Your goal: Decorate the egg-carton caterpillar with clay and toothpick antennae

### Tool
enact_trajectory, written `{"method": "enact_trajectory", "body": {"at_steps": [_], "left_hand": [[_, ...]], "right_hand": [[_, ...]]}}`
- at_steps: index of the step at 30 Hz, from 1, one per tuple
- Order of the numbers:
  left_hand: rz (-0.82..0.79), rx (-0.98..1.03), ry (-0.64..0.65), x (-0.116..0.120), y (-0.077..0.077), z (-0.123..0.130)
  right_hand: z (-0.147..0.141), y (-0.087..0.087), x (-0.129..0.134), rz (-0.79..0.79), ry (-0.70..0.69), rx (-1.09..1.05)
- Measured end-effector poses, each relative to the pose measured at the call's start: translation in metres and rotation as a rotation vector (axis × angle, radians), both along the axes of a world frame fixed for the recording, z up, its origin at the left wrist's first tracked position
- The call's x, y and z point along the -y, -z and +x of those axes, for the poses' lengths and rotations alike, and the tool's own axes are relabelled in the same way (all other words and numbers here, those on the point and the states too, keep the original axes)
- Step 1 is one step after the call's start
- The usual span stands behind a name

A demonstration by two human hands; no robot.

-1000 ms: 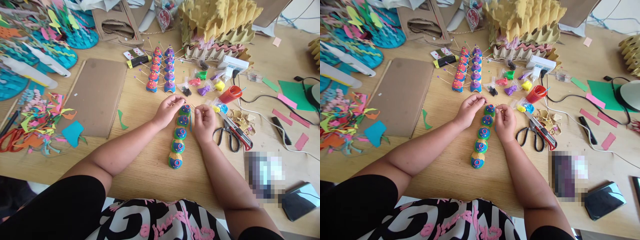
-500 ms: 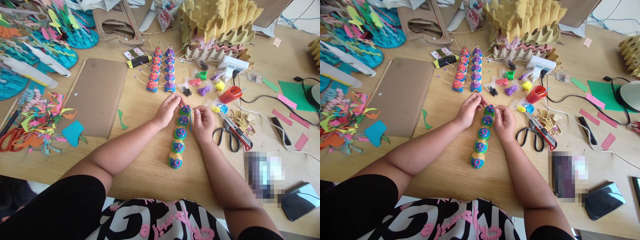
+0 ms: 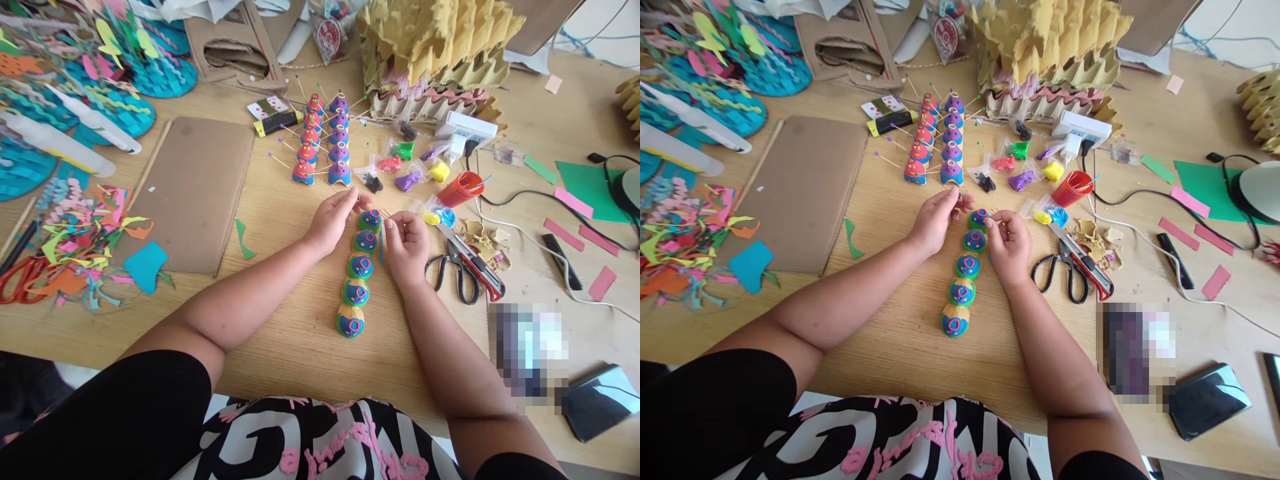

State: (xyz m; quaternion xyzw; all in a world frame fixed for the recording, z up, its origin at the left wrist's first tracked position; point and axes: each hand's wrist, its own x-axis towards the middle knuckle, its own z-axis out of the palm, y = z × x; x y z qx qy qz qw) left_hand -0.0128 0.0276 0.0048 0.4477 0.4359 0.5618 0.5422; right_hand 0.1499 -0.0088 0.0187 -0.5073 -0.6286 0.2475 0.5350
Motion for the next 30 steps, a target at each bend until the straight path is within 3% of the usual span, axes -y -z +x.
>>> {"method": "enact_trajectory", "body": {"at_steps": [10, 23, 30], "left_hand": [[0.166, 0.013, 0.014, 0.0016, -0.0039, 0.0007], [0.122, 0.009, 0.057, 0.0016, 0.0025, -0.0024], [0.178, -0.018, 0.054, 0.0020, 0.0026, -0.0006]], "right_hand": [[0.0014, 0.0048, -0.0025, -0.015, -0.006, -0.027], [0.0006, 0.0061, -0.0033, 0.007, 0.007, -0.012], [0.0018, 0.0051, -0.0039, 0.052, 0.029, 0.007]]}}
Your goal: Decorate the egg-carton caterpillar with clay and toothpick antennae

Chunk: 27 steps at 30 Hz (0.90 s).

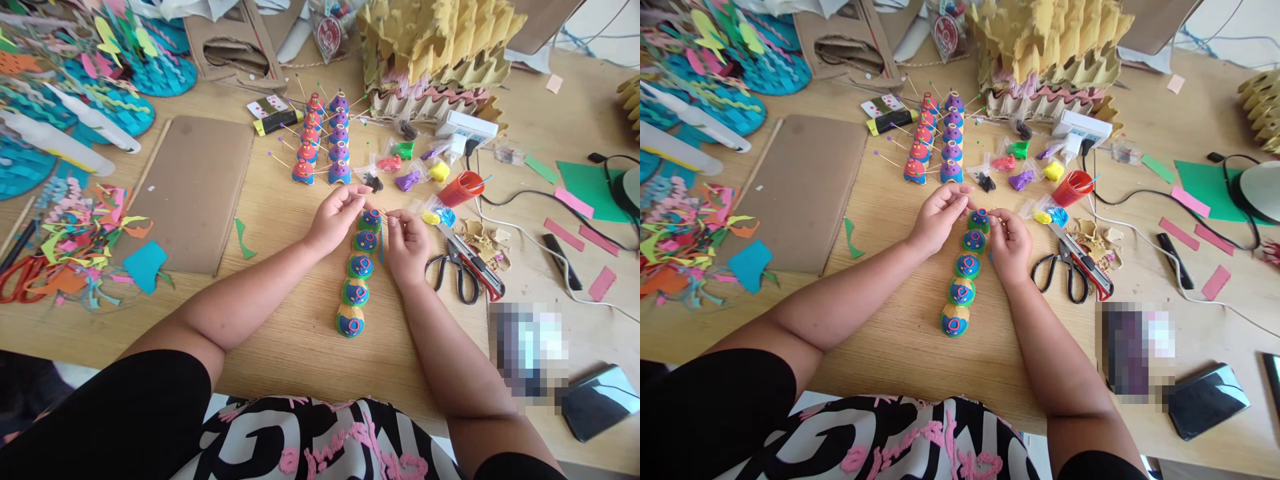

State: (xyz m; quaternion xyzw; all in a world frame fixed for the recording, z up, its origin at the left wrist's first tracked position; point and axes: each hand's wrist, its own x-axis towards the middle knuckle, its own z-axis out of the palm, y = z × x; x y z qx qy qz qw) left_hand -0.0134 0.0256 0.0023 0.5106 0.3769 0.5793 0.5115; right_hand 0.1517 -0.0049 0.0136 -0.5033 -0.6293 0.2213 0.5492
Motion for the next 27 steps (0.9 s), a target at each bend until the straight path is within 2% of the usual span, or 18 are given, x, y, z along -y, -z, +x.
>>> {"method": "enact_trajectory", "body": {"at_steps": [3, 8, 15, 27], "left_hand": [[0.040, -0.043, -0.002, 0.002, -0.002, 0.001], [0.121, -0.170, 0.065, 0.007, -0.002, 0.001], [0.451, -0.430, 0.037, 0.010, -0.009, -0.001], [0.465, -0.491, -0.004, 0.011, -0.010, -0.002]], "right_hand": [[0.001, 0.001, 0.000, 0.008, -0.001, 0.004], [0.004, 0.002, 0.000, 0.027, -0.007, 0.016], [0.003, -0.001, 0.002, -0.013, -0.033, 0.042], [0.003, -0.002, 0.003, -0.039, -0.078, 0.046]]}}
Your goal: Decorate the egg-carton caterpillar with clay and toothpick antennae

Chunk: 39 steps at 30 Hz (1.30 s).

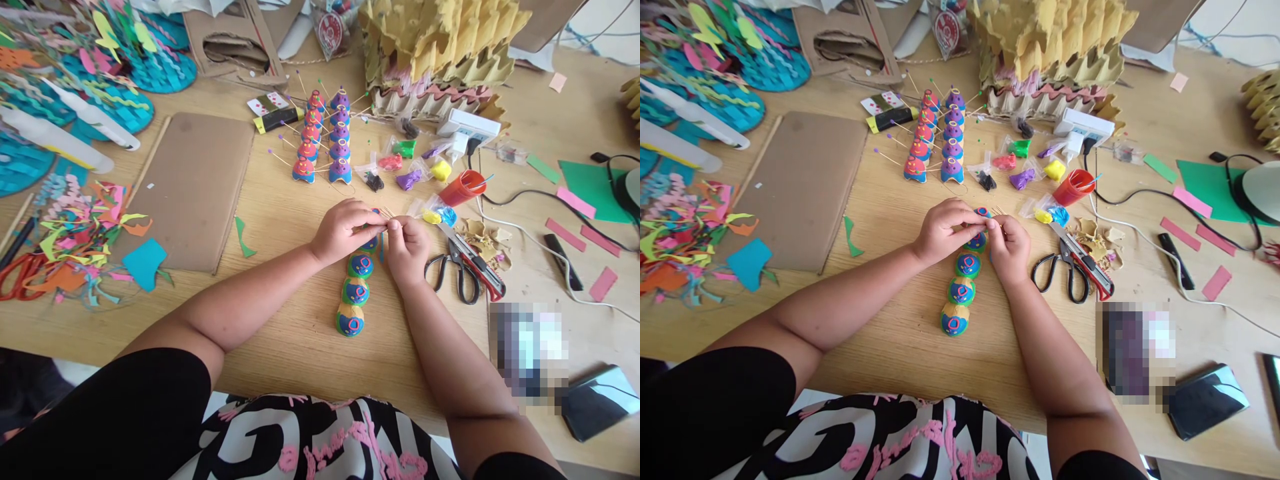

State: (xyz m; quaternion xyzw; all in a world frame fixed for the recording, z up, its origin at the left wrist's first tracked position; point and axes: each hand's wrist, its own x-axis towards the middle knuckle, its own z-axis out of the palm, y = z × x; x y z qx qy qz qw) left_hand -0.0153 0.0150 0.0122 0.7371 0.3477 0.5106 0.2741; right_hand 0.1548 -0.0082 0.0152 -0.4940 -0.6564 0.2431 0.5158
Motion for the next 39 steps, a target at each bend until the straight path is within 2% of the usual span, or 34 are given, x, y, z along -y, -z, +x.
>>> {"method": "enact_trajectory", "body": {"at_steps": [7, 10, 13, 16, 22, 26, 34, 39], "left_hand": [[-0.104, 0.169, -0.064, 0.002, -0.001, 0.002], [-0.152, 0.187, -0.070, 0.002, 0.000, 0.002], [-0.144, 0.198, -0.061, 0.001, 0.000, 0.002], [-0.122, 0.213, -0.057, 0.000, 0.002, 0.002], [-0.083, 0.247, -0.055, -0.003, 0.006, 0.003], [-0.074, 0.251, -0.042, -0.003, 0.006, 0.003], [-0.109, 0.258, -0.012, -0.004, 0.007, 0.002], [-0.148, 0.279, -0.001, -0.004, 0.009, 0.003]], "right_hand": [[-0.001, 0.005, -0.002, 0.086, 0.009, -0.174], [0.000, 0.006, -0.004, 0.104, -0.001, -0.107], [0.003, 0.007, -0.006, 0.154, -0.004, 0.008], [0.003, 0.009, -0.006, 0.179, -0.006, 0.027], [-0.003, 0.011, -0.003, 0.110, -0.069, -0.126], [-0.004, 0.011, 0.000, 0.035, -0.080, -0.110], [-0.006, 0.010, -0.001, -0.014, -0.092, -0.124], [-0.006, 0.010, 0.000, 0.011, -0.100, -0.143]]}}
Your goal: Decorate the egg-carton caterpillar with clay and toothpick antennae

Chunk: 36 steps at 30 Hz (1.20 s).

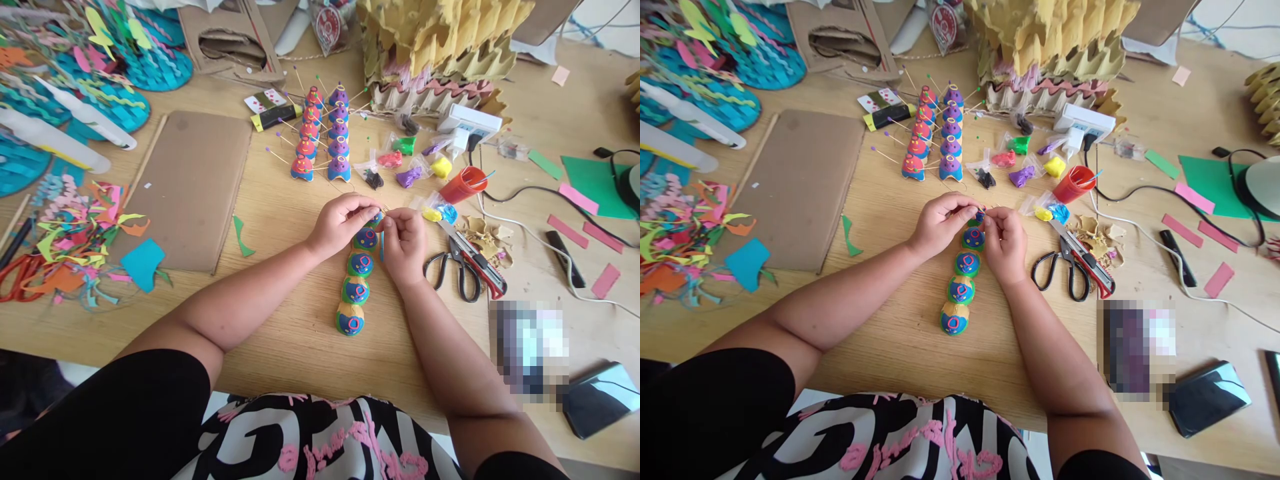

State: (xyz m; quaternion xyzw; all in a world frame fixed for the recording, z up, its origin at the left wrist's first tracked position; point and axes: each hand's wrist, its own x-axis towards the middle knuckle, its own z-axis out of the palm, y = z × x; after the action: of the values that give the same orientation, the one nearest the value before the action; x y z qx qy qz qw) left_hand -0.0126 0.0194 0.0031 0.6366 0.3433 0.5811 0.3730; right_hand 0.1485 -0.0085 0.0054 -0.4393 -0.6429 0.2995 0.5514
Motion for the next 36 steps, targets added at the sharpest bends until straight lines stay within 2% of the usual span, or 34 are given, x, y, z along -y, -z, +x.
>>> {"method": "enact_trajectory", "body": {"at_steps": [4, 14, 21, 31, 36], "left_hand": [[-0.021, 0.024, 0.006, 0.0002, -0.0003, 0.0005], [-0.142, 0.060, 0.028, 0.0012, -0.0035, 0.0005], [-0.179, 0.083, 0.059, 0.0012, -0.0067, -0.0003], [-0.155, 0.084, 0.095, -0.0019, 0.0014, -0.0003], [-0.101, 0.022, 0.079, -0.0002, -0.0006, 0.0000]], "right_hand": [[0.0005, 0.0003, 0.0001, 0.024, -0.002, -0.020], [0.0009, -0.0004, 0.0002, -0.067, 0.000, 0.025], [0.0008, -0.0020, 0.0001, -0.058, -0.004, 0.010], [0.0012, 0.0005, -0.0013, -0.073, 0.012, 0.021], [0.0003, 0.0004, -0.0010, -0.081, 0.016, 0.019]]}}
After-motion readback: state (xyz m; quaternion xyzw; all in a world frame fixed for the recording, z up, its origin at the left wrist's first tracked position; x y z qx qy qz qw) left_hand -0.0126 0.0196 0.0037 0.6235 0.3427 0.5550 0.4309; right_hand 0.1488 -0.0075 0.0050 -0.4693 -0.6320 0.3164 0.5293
